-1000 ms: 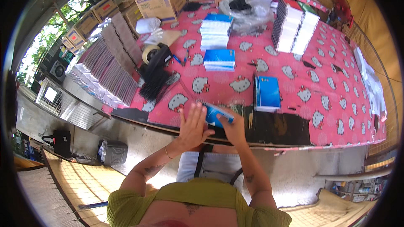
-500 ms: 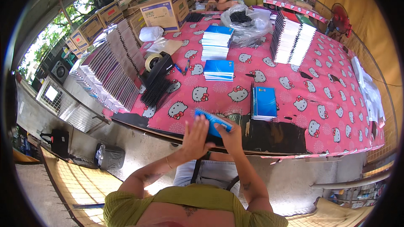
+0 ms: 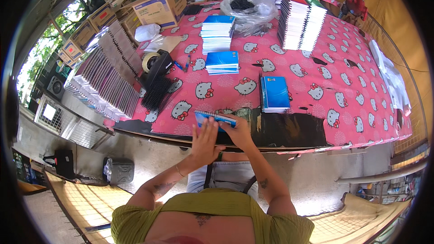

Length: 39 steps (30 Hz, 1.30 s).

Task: The person sorts and stacks blue notebooks by hand on a table, then wraps a stack in clear plastic film.

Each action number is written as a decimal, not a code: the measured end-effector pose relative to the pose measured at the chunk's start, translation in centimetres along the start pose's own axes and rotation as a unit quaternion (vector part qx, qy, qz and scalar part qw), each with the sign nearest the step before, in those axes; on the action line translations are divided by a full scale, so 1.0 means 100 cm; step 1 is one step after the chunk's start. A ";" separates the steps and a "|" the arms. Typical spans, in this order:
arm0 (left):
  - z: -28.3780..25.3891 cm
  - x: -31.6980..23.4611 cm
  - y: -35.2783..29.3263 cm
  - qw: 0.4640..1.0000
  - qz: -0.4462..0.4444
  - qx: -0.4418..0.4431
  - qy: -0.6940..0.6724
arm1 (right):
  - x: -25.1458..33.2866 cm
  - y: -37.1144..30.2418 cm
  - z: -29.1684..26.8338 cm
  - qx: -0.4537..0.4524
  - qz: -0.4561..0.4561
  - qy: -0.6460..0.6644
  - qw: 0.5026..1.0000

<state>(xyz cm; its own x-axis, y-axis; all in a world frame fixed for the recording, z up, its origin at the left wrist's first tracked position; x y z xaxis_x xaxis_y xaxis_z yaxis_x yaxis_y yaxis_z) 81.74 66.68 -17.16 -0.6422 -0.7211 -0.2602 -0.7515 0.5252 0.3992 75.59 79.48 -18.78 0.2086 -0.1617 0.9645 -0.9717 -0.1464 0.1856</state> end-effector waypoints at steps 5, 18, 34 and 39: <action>-0.050 0.040 0.044 0.986 0.051 -0.139 -0.071 | -0.007 0.008 0.007 0.033 -0.019 -0.006 0.999; -0.019 0.016 0.054 0.995 -0.030 -0.058 0.072 | -0.008 0.006 0.002 0.034 -0.050 -0.085 0.995; -0.026 0.028 0.051 0.993 0.058 -0.071 -0.072 | -0.016 0.006 0.008 0.025 -0.057 -0.057 0.996; -0.031 0.028 0.060 0.994 0.058 -0.031 -0.083 | -0.014 0.006 0.008 0.038 -0.044 -0.044 0.997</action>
<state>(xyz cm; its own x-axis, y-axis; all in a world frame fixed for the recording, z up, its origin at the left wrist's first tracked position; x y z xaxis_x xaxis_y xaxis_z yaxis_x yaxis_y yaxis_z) 75.94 66.40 -12.76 -0.7444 -0.5701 -0.3476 -0.6629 0.5684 0.4873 74.77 78.78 -20.12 0.3043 -0.2288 0.9247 -0.9386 -0.2374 0.2501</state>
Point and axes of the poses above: each hand's wrist, its own y-axis towards the middle knuckle, its own z-axis out of the palm, x = y × z, the point moved 7 cm from there along y, towards the middle knuckle, and after that the axes turned 10 degrees about -y, right-handed, at the moved point
